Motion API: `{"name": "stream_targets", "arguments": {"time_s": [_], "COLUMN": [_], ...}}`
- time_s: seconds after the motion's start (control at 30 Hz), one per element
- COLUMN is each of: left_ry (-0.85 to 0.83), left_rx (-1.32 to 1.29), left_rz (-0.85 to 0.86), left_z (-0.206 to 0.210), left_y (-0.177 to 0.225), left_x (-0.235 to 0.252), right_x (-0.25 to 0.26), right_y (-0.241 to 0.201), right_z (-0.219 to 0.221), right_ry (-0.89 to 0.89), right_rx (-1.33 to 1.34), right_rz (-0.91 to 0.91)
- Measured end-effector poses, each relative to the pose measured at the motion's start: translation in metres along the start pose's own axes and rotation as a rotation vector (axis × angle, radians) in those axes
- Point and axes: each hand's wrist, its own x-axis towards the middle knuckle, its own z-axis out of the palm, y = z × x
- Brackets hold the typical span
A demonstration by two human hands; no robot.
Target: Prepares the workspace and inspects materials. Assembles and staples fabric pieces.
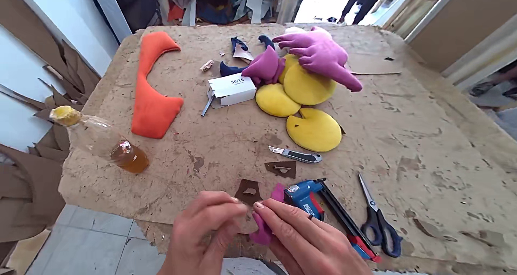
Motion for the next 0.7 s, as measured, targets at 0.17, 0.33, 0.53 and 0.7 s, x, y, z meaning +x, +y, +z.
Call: {"name": "stream_targets", "arguments": {"time_s": [0.17,0.33,0.53,0.7], "left_ry": [-0.18,-0.149,-0.088,-0.045], "left_rx": [0.188,0.131,-0.215,-0.046], "left_rz": [0.201,0.277,-0.055,-0.202], "left_z": [-0.006,-0.008,0.009,0.009], "left_y": [0.011,0.014,0.012,-0.02], "left_x": [0.012,0.021,0.013,-0.001], "right_x": [0.009,0.009,0.008,0.006], "right_y": [0.002,0.006,0.018,0.046], "right_z": [-0.01,-0.01,0.013,0.07], "right_ry": [-0.105,0.005,0.327,0.424], "right_rx": [-0.007,0.112,0.086,0.14], "right_rz": [-0.116,-0.164,-0.225,-0.171]}}
